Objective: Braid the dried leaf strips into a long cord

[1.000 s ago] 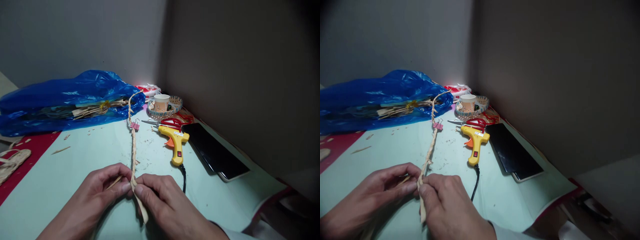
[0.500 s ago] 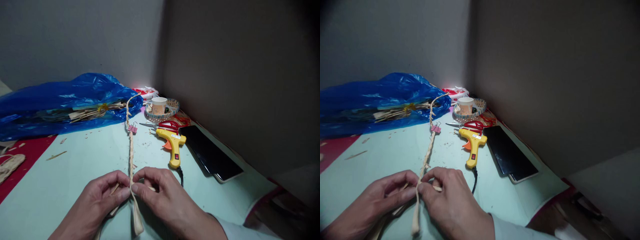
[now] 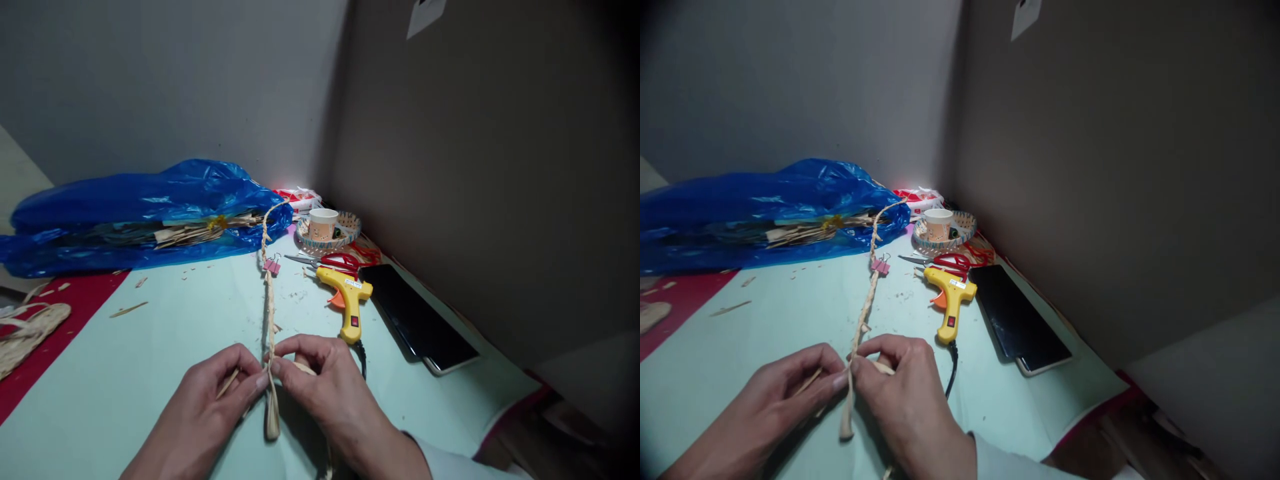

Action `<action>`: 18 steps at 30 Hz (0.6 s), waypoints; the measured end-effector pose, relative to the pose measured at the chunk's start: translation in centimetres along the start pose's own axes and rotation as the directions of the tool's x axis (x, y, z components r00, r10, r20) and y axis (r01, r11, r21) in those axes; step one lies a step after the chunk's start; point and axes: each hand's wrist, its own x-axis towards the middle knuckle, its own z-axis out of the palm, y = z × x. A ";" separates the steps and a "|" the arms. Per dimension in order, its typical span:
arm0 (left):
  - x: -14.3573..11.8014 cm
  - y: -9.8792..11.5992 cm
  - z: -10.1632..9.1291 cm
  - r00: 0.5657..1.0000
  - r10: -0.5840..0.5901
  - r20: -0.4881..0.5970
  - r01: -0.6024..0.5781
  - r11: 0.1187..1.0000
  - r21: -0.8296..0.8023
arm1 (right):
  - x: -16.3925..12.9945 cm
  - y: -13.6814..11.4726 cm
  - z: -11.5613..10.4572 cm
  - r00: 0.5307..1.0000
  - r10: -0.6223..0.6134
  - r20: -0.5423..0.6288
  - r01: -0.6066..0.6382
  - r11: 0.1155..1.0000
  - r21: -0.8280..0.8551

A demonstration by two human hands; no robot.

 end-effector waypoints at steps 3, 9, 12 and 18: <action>0.3 -0.5 -0.4 1.000 0.021 0.009 -0.021 1.000 -0.005 | -0.1 -0.3 0.0 0.999 0.025 0.041 -0.025 1.000 0.013; 0.1 0.9 -1.7 0.996 -0.054 -0.066 0.028 0.935 -0.353 | -0.2 -0.1 -0.4 0.991 -0.032 0.128 0.033 0.999 -0.006; -0.4 1.6 -1.4 0.997 -0.060 -0.055 0.021 0.846 -0.532 | -0.2 0.1 -0.4 0.990 -0.096 0.105 0.103 0.993 -0.065; -1.4 2.1 0.6 0.995 -0.011 0.102 0.079 0.715 -0.694 | -0.2 0.7 -0.1 0.980 -0.167 0.110 0.181 0.973 -0.144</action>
